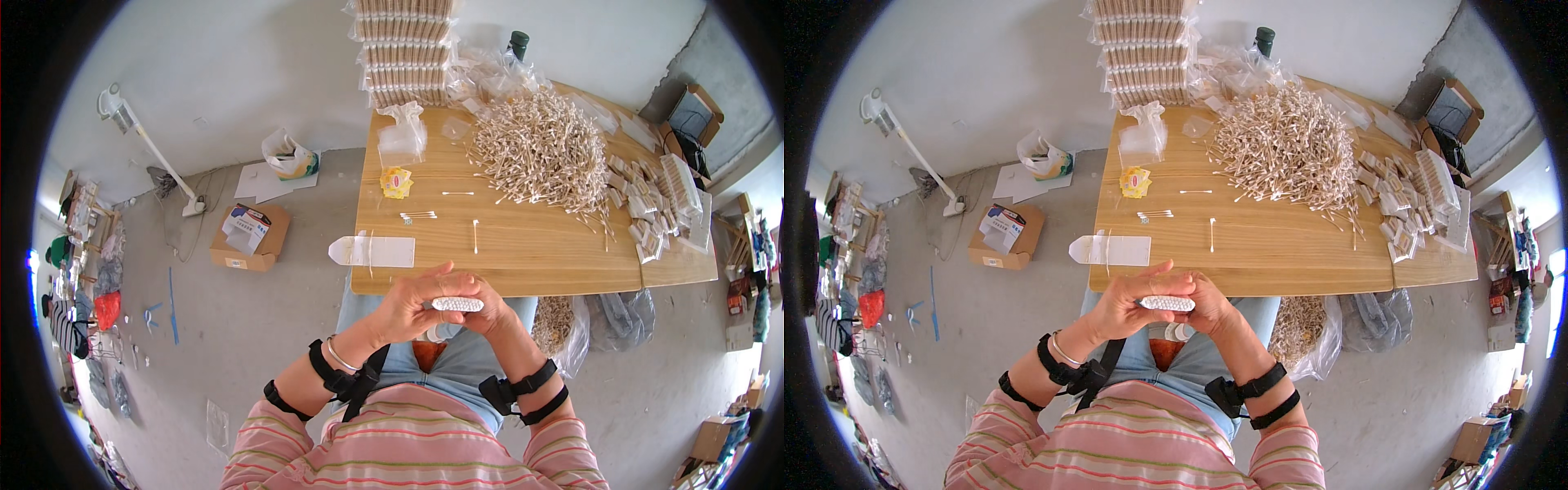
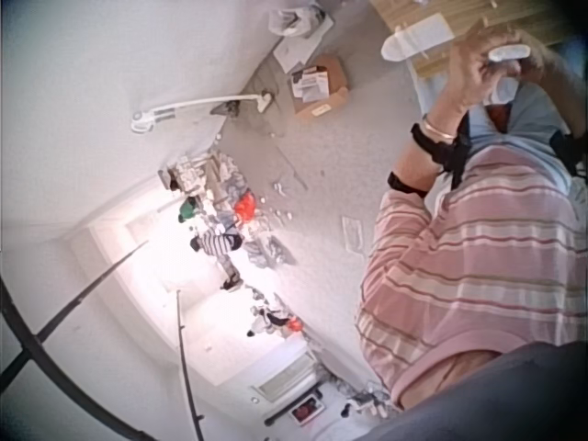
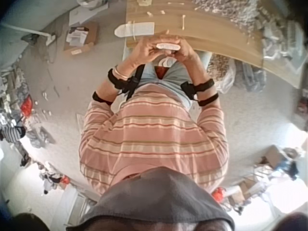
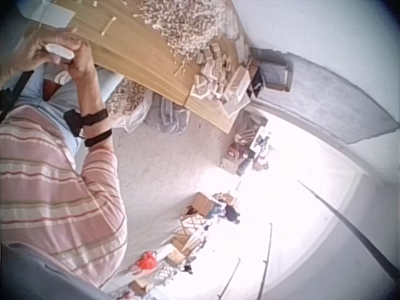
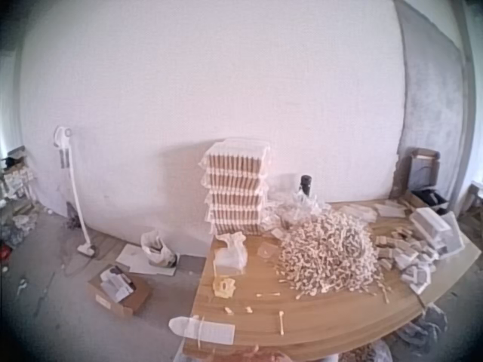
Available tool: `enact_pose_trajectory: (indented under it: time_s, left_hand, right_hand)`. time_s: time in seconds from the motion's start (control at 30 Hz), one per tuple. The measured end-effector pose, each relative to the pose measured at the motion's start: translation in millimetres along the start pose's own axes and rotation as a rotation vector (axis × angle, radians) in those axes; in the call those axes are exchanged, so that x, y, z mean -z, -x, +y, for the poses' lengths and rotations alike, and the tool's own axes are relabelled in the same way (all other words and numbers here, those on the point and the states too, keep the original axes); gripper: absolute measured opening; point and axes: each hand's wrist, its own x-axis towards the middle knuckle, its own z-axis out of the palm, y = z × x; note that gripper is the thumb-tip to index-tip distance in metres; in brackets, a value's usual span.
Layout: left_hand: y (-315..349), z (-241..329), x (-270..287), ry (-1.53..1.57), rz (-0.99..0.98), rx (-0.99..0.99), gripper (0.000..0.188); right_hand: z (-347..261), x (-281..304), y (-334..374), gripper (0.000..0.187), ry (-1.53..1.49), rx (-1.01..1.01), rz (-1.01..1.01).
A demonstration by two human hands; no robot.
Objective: Manually aligning bundles of cotton swabs and sliding them into small plastic packaging sleeves.
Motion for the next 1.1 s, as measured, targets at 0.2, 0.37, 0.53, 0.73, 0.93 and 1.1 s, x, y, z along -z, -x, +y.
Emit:
enact_pose_trajectory:
  time_s: [0.2, 0.37, 0.53, 0.73, 0.93, 1.1]
  left_hand:
    - [0, 0, 2, 0.000, 0.000, -0.054, 0.030]
    - [2, -3, 1, -0.024, 0.044, -0.061, 0.031]
    - [-2, 0, -3, -0.016, 0.114, -0.013, 0.047]
    - [-5, 1, -6, -0.193, -0.008, -0.108, 0.051]
    - [1, -13, -4, -0.174, 0.129, -0.056, 0.031]
    - [0, -7, -1, -0.097, 0.321, 0.039, 0.035]
  right_hand:
    - [-5, 18, -1, 0.024, 0.060, 0.005, -0.257]
    - [-2, 28, -8, 0.023, -0.035, -0.052, -0.308]
    - [0, 10, -5, 0.027, -0.040, -0.015, -0.101]
    - [0, 18, -2, 0.030, 0.003, 0.053, -0.281]
    - [0, 9, -2, 0.027, 0.313, 0.330, 0.038]
    - [-5, 2, 18, 0.036, 0.639, 0.767, -0.129]
